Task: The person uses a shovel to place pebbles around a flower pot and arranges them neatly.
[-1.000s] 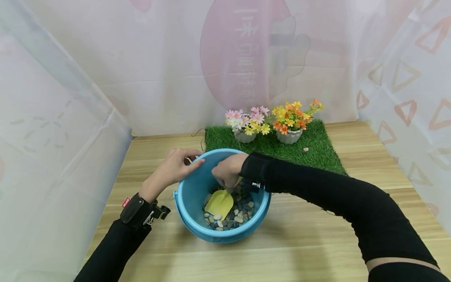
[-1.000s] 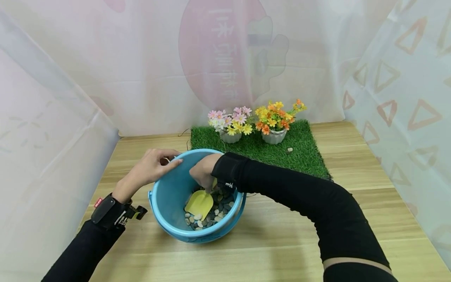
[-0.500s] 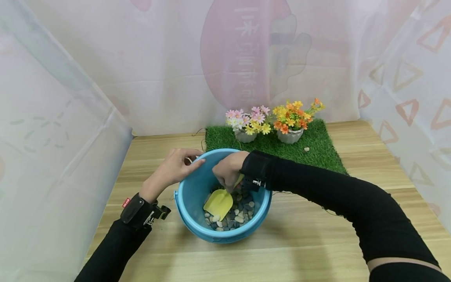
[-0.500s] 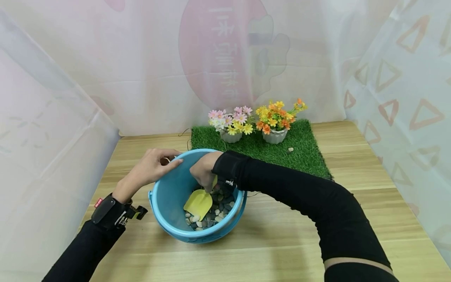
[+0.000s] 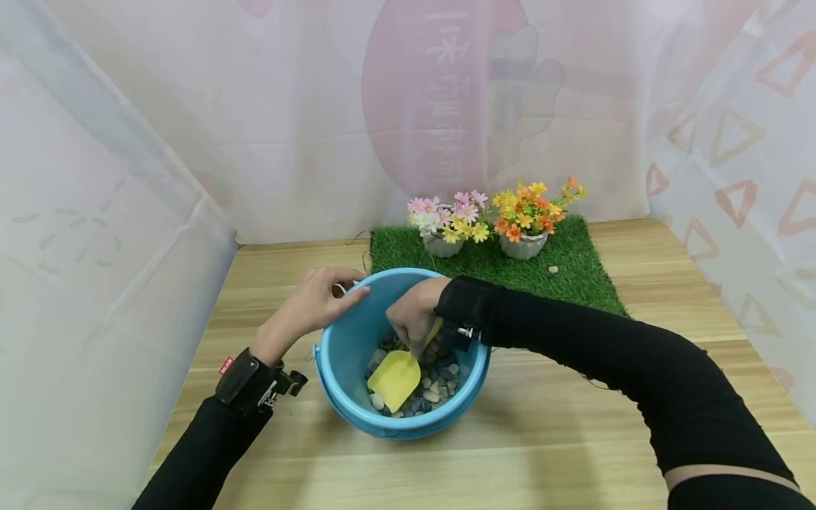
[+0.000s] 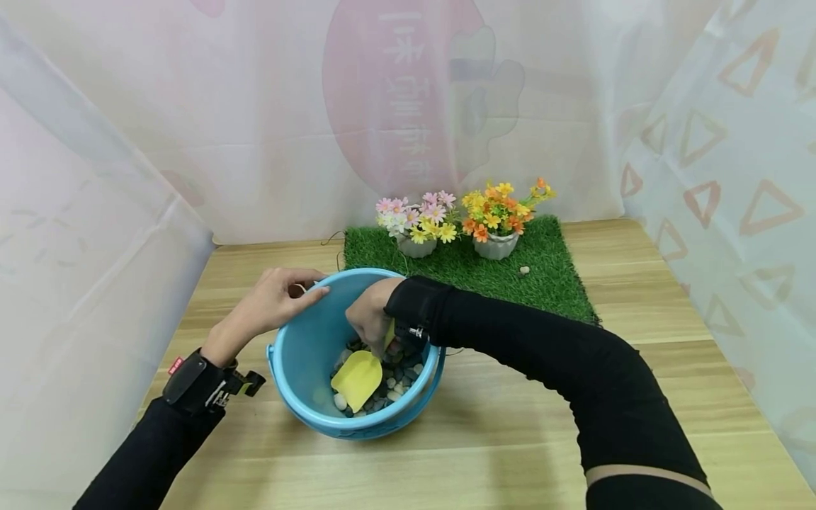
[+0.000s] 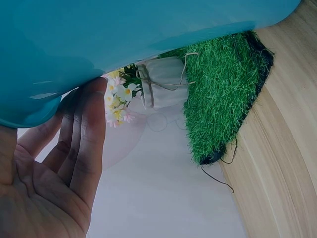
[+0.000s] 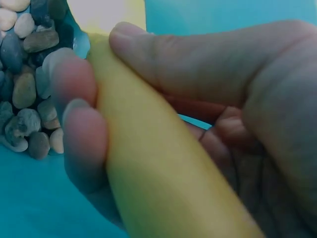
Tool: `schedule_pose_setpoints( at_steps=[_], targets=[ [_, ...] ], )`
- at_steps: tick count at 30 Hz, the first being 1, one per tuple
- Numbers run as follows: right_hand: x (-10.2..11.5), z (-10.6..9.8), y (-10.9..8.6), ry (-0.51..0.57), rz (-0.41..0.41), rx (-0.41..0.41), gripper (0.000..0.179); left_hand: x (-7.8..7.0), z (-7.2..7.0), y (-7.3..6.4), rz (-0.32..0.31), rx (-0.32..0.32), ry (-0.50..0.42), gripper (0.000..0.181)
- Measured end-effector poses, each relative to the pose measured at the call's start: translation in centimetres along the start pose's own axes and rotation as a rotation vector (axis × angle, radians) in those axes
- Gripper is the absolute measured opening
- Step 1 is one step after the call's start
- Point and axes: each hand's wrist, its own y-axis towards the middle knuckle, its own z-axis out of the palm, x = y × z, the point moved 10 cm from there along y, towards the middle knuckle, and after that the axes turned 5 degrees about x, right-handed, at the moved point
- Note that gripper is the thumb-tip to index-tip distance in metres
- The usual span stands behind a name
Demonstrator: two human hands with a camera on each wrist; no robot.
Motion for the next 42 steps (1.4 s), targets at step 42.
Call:
schedule_pose_setpoints(
  at_steps=[42],
  targets=[
    [-0.7, 0.8, 0.7, 0.010, -0.057, 0.067, 0.028, 0.0, 0.1, -0.1, 0.016, -0.002, -0.009, 0.022]
  ],
)
